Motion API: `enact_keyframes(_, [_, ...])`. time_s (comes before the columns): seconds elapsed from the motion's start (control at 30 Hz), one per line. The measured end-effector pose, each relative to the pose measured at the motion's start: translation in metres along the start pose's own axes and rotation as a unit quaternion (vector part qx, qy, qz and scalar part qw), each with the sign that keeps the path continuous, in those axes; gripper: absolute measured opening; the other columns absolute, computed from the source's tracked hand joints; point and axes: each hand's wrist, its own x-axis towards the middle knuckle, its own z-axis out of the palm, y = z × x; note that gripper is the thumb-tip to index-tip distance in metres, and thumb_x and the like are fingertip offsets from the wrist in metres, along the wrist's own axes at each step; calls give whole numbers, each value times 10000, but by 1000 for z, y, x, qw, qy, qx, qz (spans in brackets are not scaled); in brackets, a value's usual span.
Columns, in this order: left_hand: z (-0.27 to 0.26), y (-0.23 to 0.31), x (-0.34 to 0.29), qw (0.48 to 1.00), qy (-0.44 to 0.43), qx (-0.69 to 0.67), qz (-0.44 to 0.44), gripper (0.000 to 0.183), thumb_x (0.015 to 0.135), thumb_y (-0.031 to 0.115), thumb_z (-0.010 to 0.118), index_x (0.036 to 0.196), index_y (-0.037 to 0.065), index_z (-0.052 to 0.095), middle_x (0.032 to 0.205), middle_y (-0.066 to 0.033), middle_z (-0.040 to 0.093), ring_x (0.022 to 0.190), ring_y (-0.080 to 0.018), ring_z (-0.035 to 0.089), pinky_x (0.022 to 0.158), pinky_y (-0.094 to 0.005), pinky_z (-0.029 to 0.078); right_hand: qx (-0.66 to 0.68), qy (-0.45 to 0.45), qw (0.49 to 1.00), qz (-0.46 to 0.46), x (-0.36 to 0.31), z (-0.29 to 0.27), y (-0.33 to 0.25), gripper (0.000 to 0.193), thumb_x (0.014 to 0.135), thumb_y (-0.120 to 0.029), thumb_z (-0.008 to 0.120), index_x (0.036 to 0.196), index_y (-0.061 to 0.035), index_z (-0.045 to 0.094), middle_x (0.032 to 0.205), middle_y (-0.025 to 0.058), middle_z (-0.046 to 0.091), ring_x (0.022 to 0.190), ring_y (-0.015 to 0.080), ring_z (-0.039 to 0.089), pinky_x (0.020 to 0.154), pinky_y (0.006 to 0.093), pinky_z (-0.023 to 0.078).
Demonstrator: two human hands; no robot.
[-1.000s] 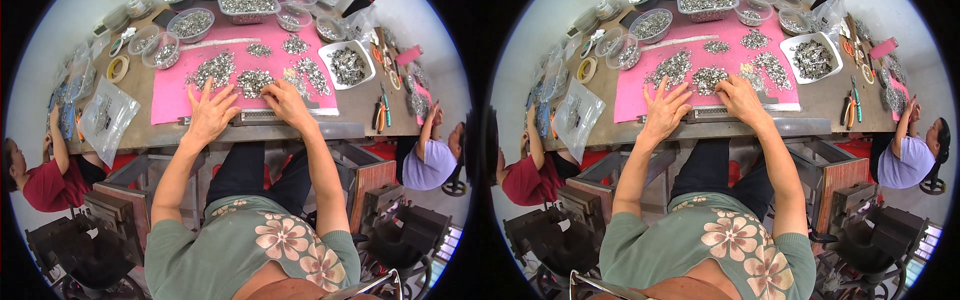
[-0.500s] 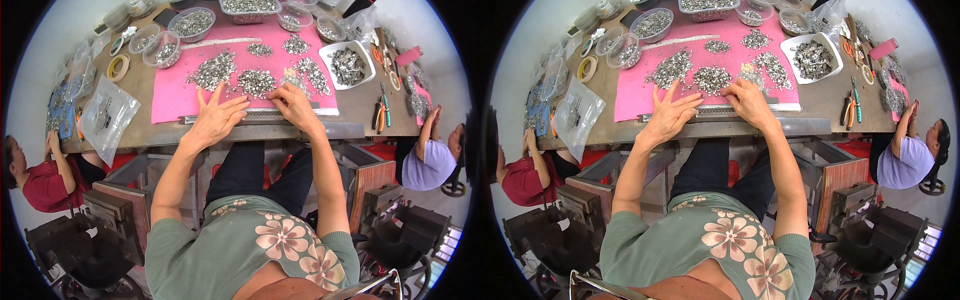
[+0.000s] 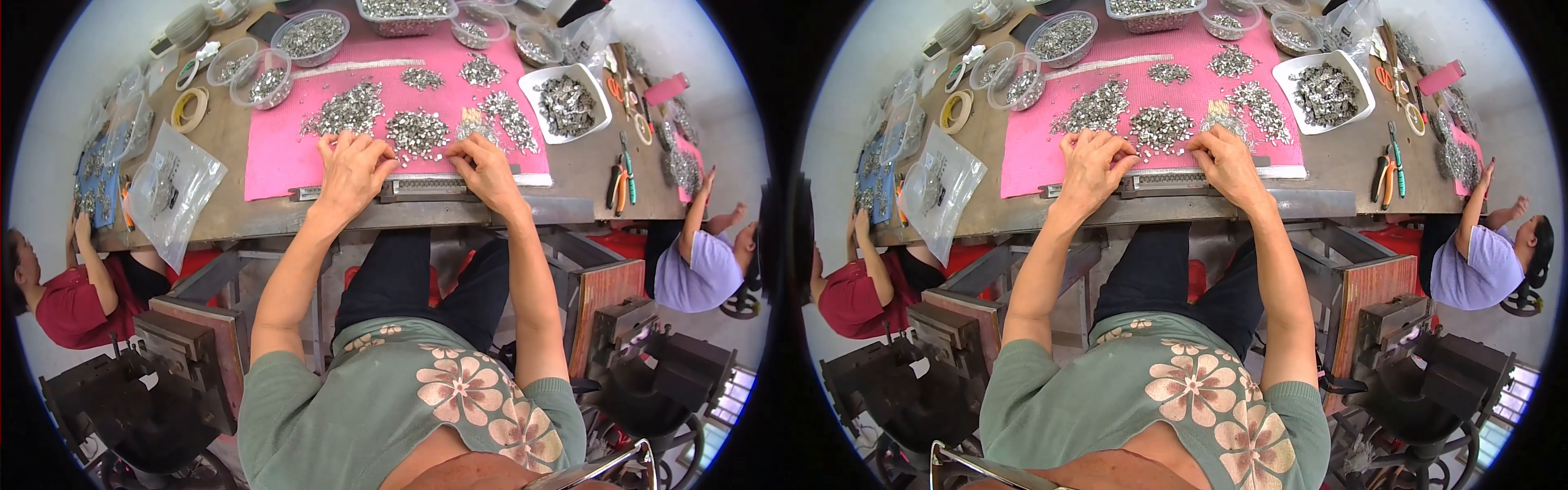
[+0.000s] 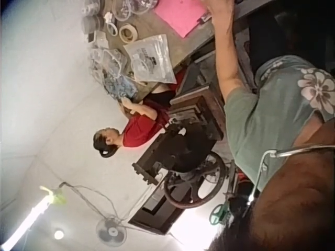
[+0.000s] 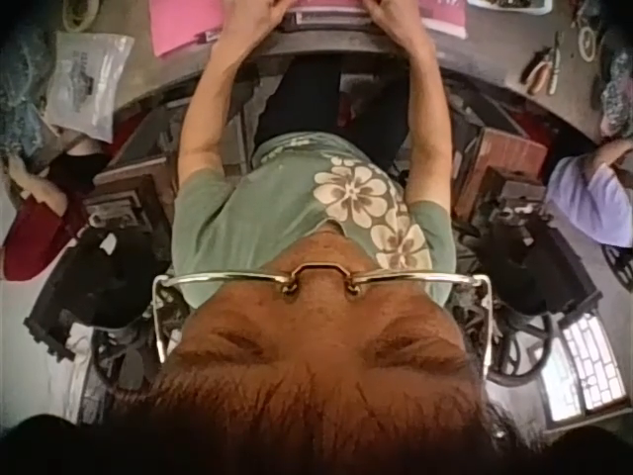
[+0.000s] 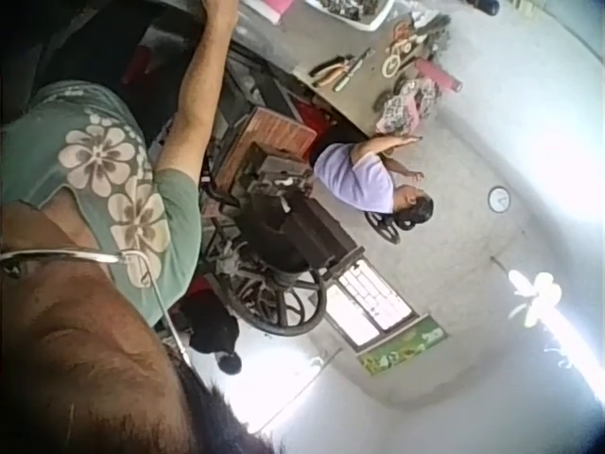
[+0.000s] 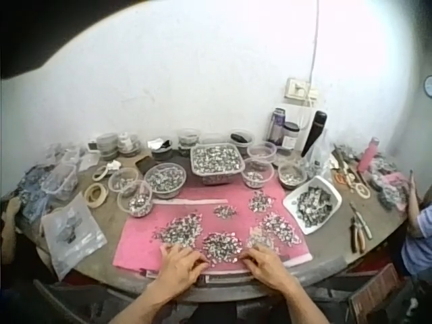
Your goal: The person places small metal pieces into a metal fixture by hand, presses the fixture using a manual press machine, and loads more metal pieces into the fixture.
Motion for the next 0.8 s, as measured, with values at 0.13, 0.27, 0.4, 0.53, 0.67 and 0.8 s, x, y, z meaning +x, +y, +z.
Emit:
enact_keyframes(0.13, [6, -5, -1, 1000, -7, 6, -20, 92, 860, 206, 758, 904, 142, 708, 863, 4, 649, 930, -218, 566, 950, -478, 314, 2, -1, 1000, -3, 0, 1, -3, 119, 878, -23, 716, 997, -32, 724, 839, 96, 598, 715, 223, 606, 652, 350, 491])
enact_keyframes(0.27, [6, -11, -2, 1000, 8, 7, -14, 93, 856, 205, 760, 905, 144, 710, 861, 0, 647, 930, -222, 566, 949, -483, 316, 1, -2, 1000, -4, 3, 6, -3, 116, 873, -30, 725, 989, -30, 726, 837, 99, 598, 711, 225, 605, 648, 352, 490])
enact_keyframes(0.4, [-5, -16, -5, 998, 7, 54, -19, 85, 851, 190, 758, 915, 152, 717, 860, -2, 641, 939, -218, 570, 953, -488, 320, -16, -1, 1000, -15, 5, 8, -7, 101, 865, -37, 733, 964, -25, 726, 820, 97, 593, 705, 227, 605, 640, 354, 491])
enact_keyframes(0.53, [-12, -18, -8, 992, 28, 118, -35, 96, 863, 200, 760, 943, 157, 727, 833, 21, 629, 901, -201, 570, 985, -463, 320, -26, 5, 999, -18, 5, 9, -4, 90, 856, -24, 720, 946, -26, 720, 806, 97, 591, 691, 237, 602, 631, 362, 489])
enact_keyframes(0.67, [-4, -6, 0, 999, 37, 33, -15, 83, 875, 199, 746, 947, 161, 729, 836, 15, 618, 900, -196, 573, 987, -461, 316, -51, 8, 998, -33, 7, 12, -8, 82, 853, -10, 704, 933, -26, 711, 808, 103, 594, 677, 245, 601, 623, 364, 487])
enact_keyframes(0.8, [7, -8, 2, 1000, 11, 10, 7, 77, 884, 204, 738, 949, 164, 727, 845, 15, 615, 902, -188, 572, 976, -451, 307, -67, 16, 996, -58, 8, 11, -11, 78, 855, -25, 705, 931, -42, 707, 805, 109, 590, 716, 277, 603, 652, 395, 485])
